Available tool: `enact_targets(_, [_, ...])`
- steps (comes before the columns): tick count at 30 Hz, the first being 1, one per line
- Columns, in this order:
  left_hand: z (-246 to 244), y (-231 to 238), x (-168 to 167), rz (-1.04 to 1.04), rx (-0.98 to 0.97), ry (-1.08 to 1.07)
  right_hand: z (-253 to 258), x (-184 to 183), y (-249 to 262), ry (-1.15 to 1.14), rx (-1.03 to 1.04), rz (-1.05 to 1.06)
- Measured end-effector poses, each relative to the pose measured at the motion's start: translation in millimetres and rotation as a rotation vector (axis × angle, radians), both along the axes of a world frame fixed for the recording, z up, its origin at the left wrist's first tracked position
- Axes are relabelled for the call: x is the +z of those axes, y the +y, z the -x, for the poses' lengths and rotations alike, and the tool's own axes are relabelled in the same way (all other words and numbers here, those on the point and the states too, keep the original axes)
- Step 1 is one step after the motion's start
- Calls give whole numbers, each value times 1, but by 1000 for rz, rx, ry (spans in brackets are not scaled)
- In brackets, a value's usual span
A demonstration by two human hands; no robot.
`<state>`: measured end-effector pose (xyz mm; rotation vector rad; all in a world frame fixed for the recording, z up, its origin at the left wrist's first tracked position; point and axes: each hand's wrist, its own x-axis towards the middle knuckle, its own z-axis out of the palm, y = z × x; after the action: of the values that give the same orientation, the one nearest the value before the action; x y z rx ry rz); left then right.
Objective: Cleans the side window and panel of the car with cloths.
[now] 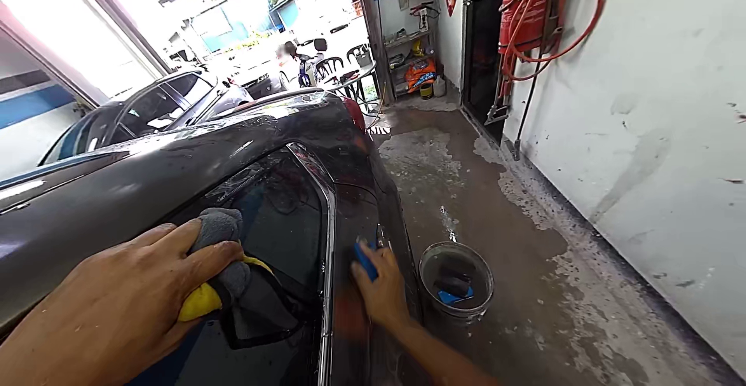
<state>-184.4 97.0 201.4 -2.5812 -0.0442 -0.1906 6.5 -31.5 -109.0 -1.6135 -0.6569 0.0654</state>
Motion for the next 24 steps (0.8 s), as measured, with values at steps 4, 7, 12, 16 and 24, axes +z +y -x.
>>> enact_targets(4, [-5, -2, 4, 0, 13, 13, 9, 10, -13, -73, 15, 6])
enact_targets(7, [-3, -1, -1, -4, 7, -16, 60, 14, -54, -92, 149, -84])
enact_targets(12, [2, 3, -5, -66, 4, -40, -11, 3, 5, -26, -38, 73])
enact_targets(16, [-1, 2, -2, -40, 0, -31, 54, 7, -54, -95, 106, -20])
enact_targets(24, [3, 4, -4, -58, 9, -15, 15, -6, -14, -36, -36, -24])
